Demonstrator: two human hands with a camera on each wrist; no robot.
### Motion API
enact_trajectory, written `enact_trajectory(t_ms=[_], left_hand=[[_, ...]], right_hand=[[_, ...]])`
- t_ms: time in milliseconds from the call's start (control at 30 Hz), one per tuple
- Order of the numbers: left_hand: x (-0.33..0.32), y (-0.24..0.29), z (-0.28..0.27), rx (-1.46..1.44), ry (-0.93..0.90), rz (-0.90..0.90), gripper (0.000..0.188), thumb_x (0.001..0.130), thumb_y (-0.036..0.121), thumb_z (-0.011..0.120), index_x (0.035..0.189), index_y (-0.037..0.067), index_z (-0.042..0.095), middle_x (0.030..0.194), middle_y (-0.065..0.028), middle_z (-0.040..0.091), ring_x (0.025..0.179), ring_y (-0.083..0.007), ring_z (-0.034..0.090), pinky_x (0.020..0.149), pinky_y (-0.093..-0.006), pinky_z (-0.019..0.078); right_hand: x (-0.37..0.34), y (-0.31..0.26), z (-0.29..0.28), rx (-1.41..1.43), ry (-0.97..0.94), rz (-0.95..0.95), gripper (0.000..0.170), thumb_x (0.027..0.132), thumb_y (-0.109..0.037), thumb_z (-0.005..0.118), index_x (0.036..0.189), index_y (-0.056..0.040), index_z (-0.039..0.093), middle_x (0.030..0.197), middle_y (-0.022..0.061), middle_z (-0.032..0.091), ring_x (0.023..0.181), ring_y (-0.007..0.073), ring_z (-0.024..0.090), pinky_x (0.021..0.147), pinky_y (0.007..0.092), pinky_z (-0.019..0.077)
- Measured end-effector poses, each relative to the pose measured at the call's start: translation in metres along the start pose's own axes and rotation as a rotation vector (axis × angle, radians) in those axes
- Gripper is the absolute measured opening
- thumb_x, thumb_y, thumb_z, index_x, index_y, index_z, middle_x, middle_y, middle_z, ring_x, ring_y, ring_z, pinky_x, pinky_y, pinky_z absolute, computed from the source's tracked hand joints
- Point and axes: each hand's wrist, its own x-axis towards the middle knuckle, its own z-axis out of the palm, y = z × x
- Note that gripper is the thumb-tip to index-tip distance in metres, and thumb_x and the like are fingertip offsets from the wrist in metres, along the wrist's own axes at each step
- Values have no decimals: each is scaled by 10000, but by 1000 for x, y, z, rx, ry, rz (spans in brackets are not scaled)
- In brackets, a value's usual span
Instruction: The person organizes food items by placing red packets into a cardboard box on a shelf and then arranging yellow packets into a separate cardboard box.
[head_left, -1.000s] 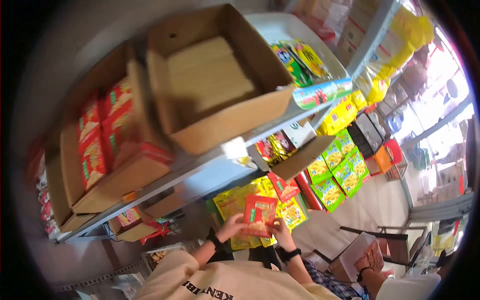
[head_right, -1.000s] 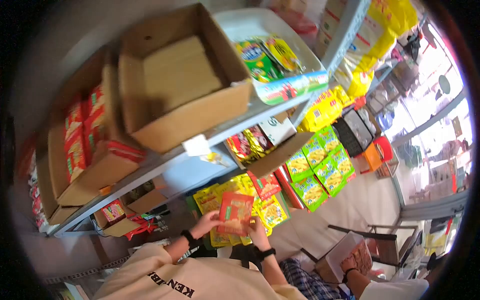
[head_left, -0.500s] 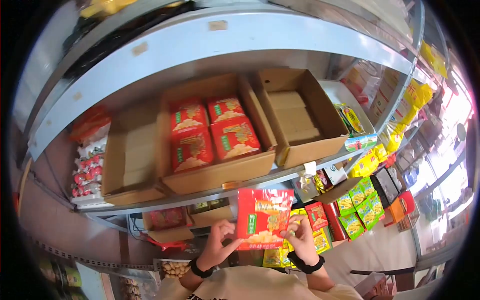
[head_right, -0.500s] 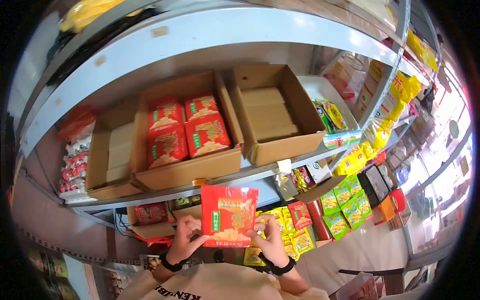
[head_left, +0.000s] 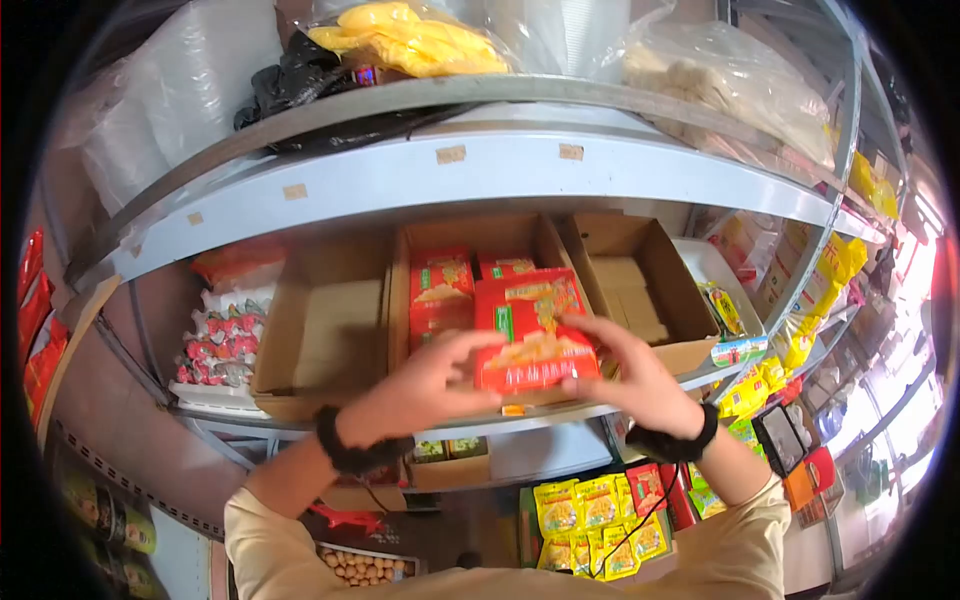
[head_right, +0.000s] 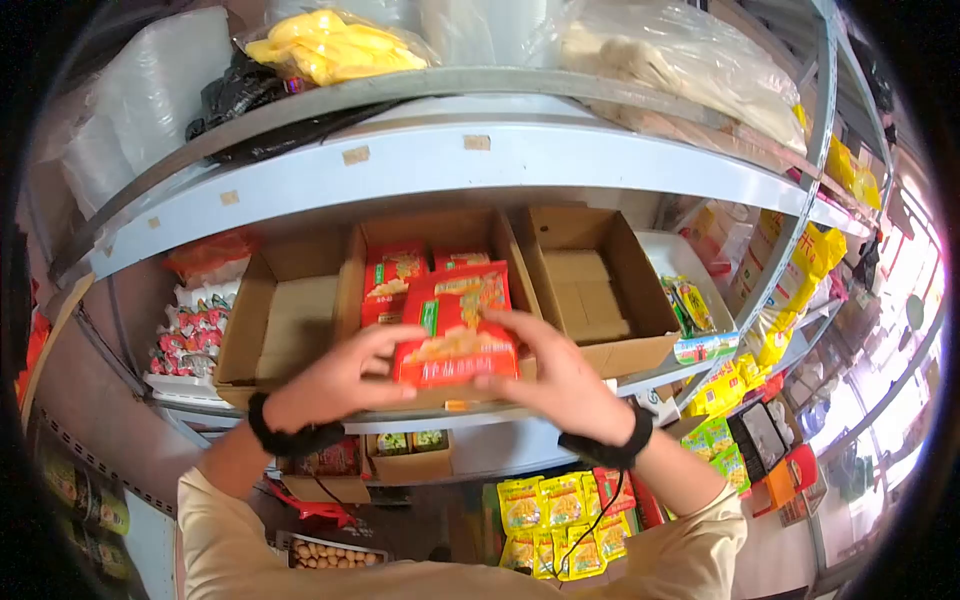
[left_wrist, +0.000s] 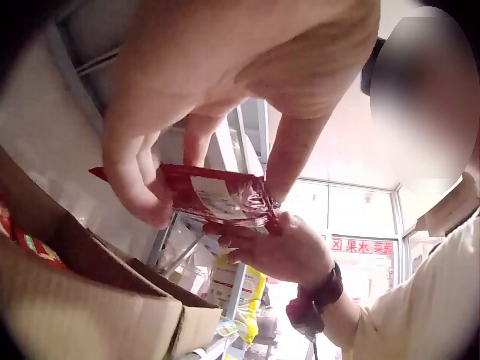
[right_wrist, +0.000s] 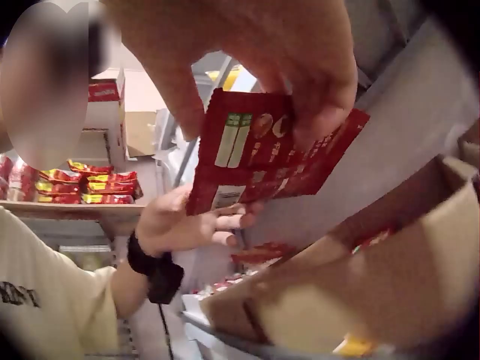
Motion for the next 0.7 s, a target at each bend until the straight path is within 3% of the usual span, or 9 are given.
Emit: enact_trajectory(t_ms=[67, 100, 167, 200, 267, 367, 500, 600, 700], left_hand=[[34, -8, -23, -68, -38, -33, 545, 800, 38, 623, 1283, -14, 377, 1127, -125, 548, 990, -150, 553, 842, -265, 452], [54, -13, -33, -224, -54, -52, 527, 805, 34, 616, 1273, -32, 385, 1033, -117, 588, 894, -127, 574, 781, -236, 459], [94, -26, -56, -87, -82, -241, 549, 803, 143, 641, 1259, -51, 402, 1023, -86, 577, 894, -104, 548, 723, -242, 451], [112, -34, -63, -99, -86, -289, 575, 798, 198, 645, 1266, -34, 404, 1072, -84, 553, 923, -110, 536, 727, -256, 451], [138, -60, -64, -91, -91, -407, 619, 785, 293, 645, 1280, 6, 409, 1177, -87, 487, 985, -143, 502, 756, -288, 448], [171, -111, -66, 62, -194, -647, 628, 780, 354, 627, 1301, 82, 407, 1332, -107, 376, 1190, -257, 366, 919, -377, 397], [173, -120, -63, 26, -176, -652, 487, 814, 307, 592, 1224, 70, 477, 1296, -92, 419, 1187, -251, 389, 917, -378, 405], [174, -133, -56, 65, -179, -667, 419, 836, 282, 554, 1194, 70, 508, 1276, -102, 447, 1186, -245, 401, 926, -365, 397], [183, -144, -50, 162, -254, -610, 470, 821, 230, 527, 1243, 29, 478, 1221, -125, 493, 1165, -200, 421, 911, -326, 402]], right_hand=[[38, 13, -8, 93, -64, 98, 626, 762, -198, 689, 1262, 43, 398, 1137, 162, 543, 1006, 184, 538, 838, 305, 452], [59, 19, -12, 284, -123, 160, 626, 769, -160, 673, 1261, 84, 372, 1122, 168, 551, 1016, 176, 529, 849, 293, 444], [103, 60, -16, 214, -127, 198, 630, 740, -113, 655, 1242, 129, 362, 1129, 176, 545, 1020, 188, 529, 870, 279, 428], [126, 88, -16, 106, -129, 195, 606, 715, -129, 660, 1212, 116, 418, 1089, 176, 568, 1003, 191, 539, 866, 280, 428], [146, 91, -13, -221, -197, 155, 357, 717, -223, 628, 977, 21, 620, 917, 194, 631, 876, 296, 603, 796, 330, 467], [168, 130, 0, -784, -162, 220, 390, 756, -284, 604, 1040, -17, 607, 969, 197, 618, 937, 325, 578, 819, 355, 451], [176, 126, 4, -677, -409, 231, 347, 780, -281, 564, 1048, -64, 603, 989, 226, 596, 955, 351, 561, 830, 371, 440], [177, 130, 18, -656, -717, 16, 373, 801, -278, 544, 1119, -84, 559, 1034, 206, 595, 969, 350, 560, 844, 377, 438], [182, 205, 57, -449, -727, -34, 407, 836, -274, 505, 1212, -120, 491, 1126, 170, 573, 1016, 327, 552, 868, 381, 427]])
